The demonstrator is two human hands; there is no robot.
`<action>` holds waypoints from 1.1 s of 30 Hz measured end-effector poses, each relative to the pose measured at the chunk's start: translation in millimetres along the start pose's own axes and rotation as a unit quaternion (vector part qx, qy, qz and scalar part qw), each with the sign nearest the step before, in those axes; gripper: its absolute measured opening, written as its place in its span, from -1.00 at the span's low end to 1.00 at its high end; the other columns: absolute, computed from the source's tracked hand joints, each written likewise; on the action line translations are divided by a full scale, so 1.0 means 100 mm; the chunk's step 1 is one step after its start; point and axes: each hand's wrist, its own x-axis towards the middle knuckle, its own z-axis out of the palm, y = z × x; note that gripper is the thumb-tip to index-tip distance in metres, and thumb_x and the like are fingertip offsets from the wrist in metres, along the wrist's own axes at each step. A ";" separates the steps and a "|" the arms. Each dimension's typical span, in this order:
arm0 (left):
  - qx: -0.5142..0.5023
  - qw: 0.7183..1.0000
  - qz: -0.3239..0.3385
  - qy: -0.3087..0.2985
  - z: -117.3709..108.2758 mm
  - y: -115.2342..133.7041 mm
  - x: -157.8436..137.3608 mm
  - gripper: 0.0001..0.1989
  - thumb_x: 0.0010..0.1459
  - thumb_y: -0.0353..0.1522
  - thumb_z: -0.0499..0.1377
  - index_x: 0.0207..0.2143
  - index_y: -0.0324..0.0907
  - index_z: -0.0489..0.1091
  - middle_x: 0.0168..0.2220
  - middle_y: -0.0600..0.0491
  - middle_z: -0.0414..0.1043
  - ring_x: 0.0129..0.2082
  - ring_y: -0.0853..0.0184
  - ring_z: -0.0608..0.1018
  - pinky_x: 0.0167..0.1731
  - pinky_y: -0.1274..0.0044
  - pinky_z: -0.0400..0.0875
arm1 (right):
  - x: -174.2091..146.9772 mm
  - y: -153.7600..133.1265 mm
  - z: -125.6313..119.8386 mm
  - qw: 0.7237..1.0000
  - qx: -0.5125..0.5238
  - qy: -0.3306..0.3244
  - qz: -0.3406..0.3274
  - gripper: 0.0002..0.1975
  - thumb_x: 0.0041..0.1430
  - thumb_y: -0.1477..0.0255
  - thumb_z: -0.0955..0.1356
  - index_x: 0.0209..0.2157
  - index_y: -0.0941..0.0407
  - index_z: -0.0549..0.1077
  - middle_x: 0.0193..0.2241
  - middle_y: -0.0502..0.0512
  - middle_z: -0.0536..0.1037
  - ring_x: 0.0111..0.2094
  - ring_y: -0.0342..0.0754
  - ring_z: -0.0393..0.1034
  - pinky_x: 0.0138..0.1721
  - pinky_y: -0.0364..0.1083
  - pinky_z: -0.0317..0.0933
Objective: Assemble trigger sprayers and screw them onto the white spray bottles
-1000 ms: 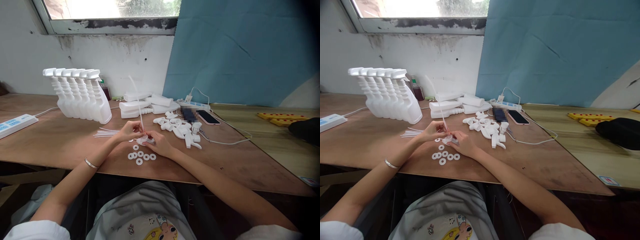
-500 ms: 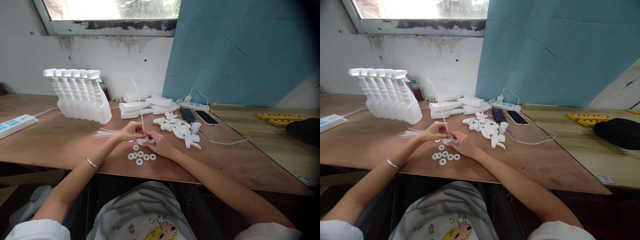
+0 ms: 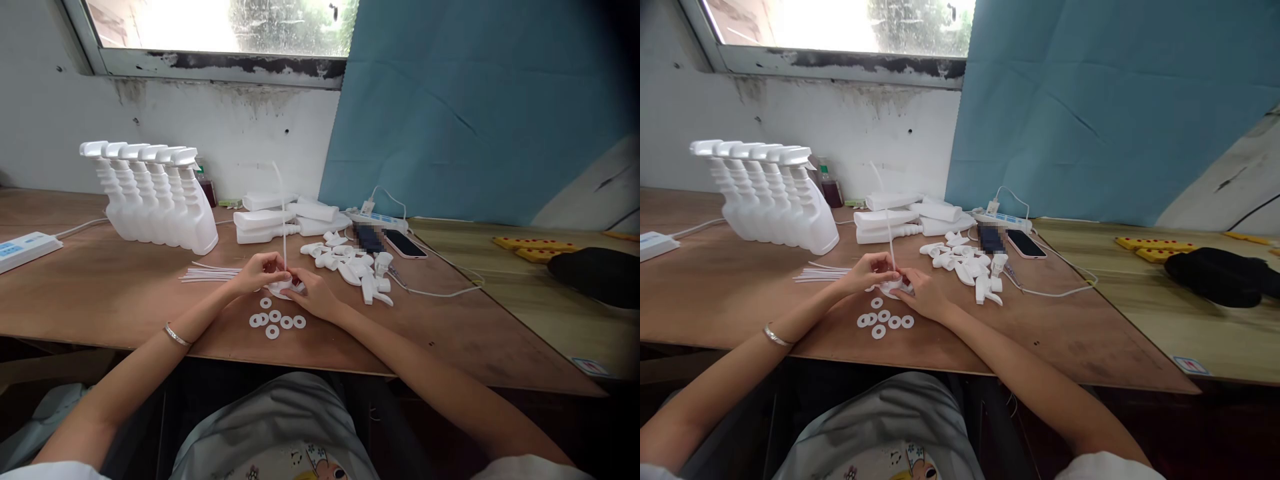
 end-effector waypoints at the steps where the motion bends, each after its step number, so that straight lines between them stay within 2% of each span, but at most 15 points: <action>1: 0.010 1.000 0.004 -0.005 -0.01 0.00 0.00 -0.69 -0.08 -0.17 0.23 -0.45 -0.25 0.33 -0.53 0.10 0.32 -0.61 0.52 0.25 -0.66 0.65 0.15 | 0.00 0.00 0.00 1.000 0.000 -0.001 0.004 -0.66 0.07 0.26 0.33 -0.14 0.14 0.31 -0.27 0.14 0.48 -0.31 -0.03 0.40 -0.28 -0.05 0.30; 4: 0.037 0.999 0.013 -0.016 -0.03 0.00 0.01 -0.69 -0.08 -0.18 0.24 -0.41 -0.24 0.34 -0.49 0.11 0.30 -0.60 0.53 0.22 -0.60 0.64 0.16 | 0.01 0.00 -0.01 1.000 0.006 -0.001 0.022 -0.63 0.08 0.25 0.32 -0.10 0.12 0.28 -0.22 0.13 0.47 -0.28 -0.03 0.40 -0.27 -0.05 0.29; 10: 0.108 0.992 0.063 -0.014 -0.07 -0.04 0.00 -0.71 -0.10 -0.18 0.25 -0.42 -0.23 0.38 -0.36 0.06 0.30 -0.50 0.49 0.29 -0.46 0.61 0.24 | 0.01 0.03 -0.03 0.999 0.016 -0.016 0.038 -0.59 0.07 0.21 0.32 -0.08 0.11 0.24 -0.24 0.11 0.46 -0.32 -0.06 0.38 -0.29 -0.06 0.28; 13: 0.108 0.992 0.042 -0.049 -0.08 -0.06 -0.01 -0.69 -0.10 -0.19 0.24 -0.36 -0.23 0.39 -0.40 0.07 0.34 -0.47 0.45 0.35 -0.45 0.60 0.26 | 0.01 0.02 -0.04 0.998 0.036 -0.020 0.053 -0.53 0.00 0.20 0.36 -0.08 0.10 0.23 -0.22 0.11 0.45 -0.30 -0.06 0.38 -0.29 -0.06 0.28; 16: 0.096 0.994 0.003 -0.043 -0.09 -0.09 0.00 -0.67 -0.11 -0.18 0.24 -0.38 -0.25 0.39 -0.46 0.08 0.37 -0.48 0.44 0.38 -0.45 0.59 0.28 | 0.01 0.01 -0.04 0.992 0.082 -0.005 0.100 -0.46 -0.07 0.21 0.40 -0.07 0.09 0.21 -0.27 0.09 0.45 -0.32 -0.07 0.37 -0.33 -0.08 0.28; 19: 0.070 0.997 -0.015 0.009 -0.09 -0.10 0.01 -0.64 -0.14 -0.17 0.26 -0.38 -0.27 0.38 -0.47 0.07 0.37 -0.48 0.42 0.39 -0.44 0.58 0.30 | 0.03 0.04 -0.03 0.975 0.144 0.033 0.166 -0.44 -0.11 0.22 0.41 -0.07 0.08 0.21 -0.26 0.07 0.45 -0.32 -0.09 0.36 -0.31 -0.08 0.26; 22: 0.050 0.996 -0.008 0.071 -0.09 -0.11 0.02 -0.65 -0.16 -0.17 0.27 -0.41 -0.26 0.36 -0.44 0.05 0.38 -0.44 0.40 0.41 -0.38 0.56 0.32 | 0.07 0.10 -0.03 0.951 0.200 0.041 0.231 -0.55 -0.13 0.19 0.41 -0.21 0.10 0.31 -0.34 0.02 0.45 -0.36 -0.09 0.34 -0.32 -0.10 0.22; 25: 0.049 0.995 0.001 0.086 -0.07 -0.11 0.04 -0.66 -0.13 -0.16 0.25 -0.41 -0.25 0.35 -0.39 0.03 0.40 -0.38 0.37 0.44 -0.32 0.54 0.32 | 0.09 0.14 -0.04 0.937 0.229 0.040 0.260 -0.65 -0.12 0.15 0.38 -0.39 0.14 0.38 -0.49 -0.03 0.41 -0.46 -0.12 0.27 -0.39 -0.12 0.15; 27: 0.056 0.994 0.004 0.092 -0.07 -0.10 0.06 -0.66 -0.05 -0.14 0.19 -0.33 -0.23 0.35 -0.33 0.01 0.43 -0.33 0.33 0.46 -0.30 0.52 0.31 | 0.09 0.13 -0.05 0.931 0.236 0.078 0.269 -0.67 -0.12 0.16 0.38 -0.45 0.15 0.38 -0.54 -0.05 0.37 -0.50 -0.14 0.22 -0.42 -0.14 0.12; 28: 0.071 0.991 0.007 0.114 -0.09 -0.10 0.08 -0.66 -0.01 -0.14 0.15 -0.29 -0.21 0.35 -0.29 0.00 0.43 -0.30 0.32 0.47 -0.28 0.50 0.30 | 0.09 0.12 -0.06 0.927 0.235 0.107 0.271 -0.67 -0.13 0.16 0.38 -0.46 0.15 0.37 -0.55 -0.06 0.35 -0.50 -0.15 0.21 -0.42 -0.14 0.10; 30: 0.134 0.971 0.009 0.198 -0.18 -0.11 0.16 -0.66 0.04 -0.14 0.10 -0.23 -0.20 0.34 -0.21 -0.03 0.42 -0.21 0.28 0.45 -0.20 0.48 0.28 | 0.08 0.11 -0.09 0.921 0.226 0.165 0.272 -0.68 -0.15 0.18 0.39 -0.48 0.14 0.33 -0.55 -0.08 0.33 -0.50 -0.16 0.19 -0.42 -0.15 0.10; 32: 0.228 0.930 -0.012 0.289 -0.34 -0.15 0.28 -0.62 0.00 -0.16 0.14 -0.18 -0.20 0.32 -0.12 -0.07 0.37 -0.11 0.21 0.39 -0.08 0.44 0.21 | 0.09 0.10 -0.13 0.914 0.222 0.220 0.261 -0.69 -0.14 0.20 0.39 -0.49 0.13 0.30 -0.50 -0.06 0.35 -0.47 -0.16 0.21 -0.39 -0.15 0.12; 33: 0.273 0.907 -0.044 0.317 -0.44 -0.18 0.36 -0.55 -0.07 -0.18 0.20 -0.14 -0.20 0.30 -0.08 -0.10 0.33 -0.05 0.16 0.35 -0.02 0.40 0.16 | 0.09 0.11 -0.14 0.908 0.221 0.249 0.253 -0.70 -0.14 0.21 0.39 -0.49 0.13 0.28 -0.47 -0.05 0.36 -0.45 -0.15 0.22 -0.38 -0.15 0.13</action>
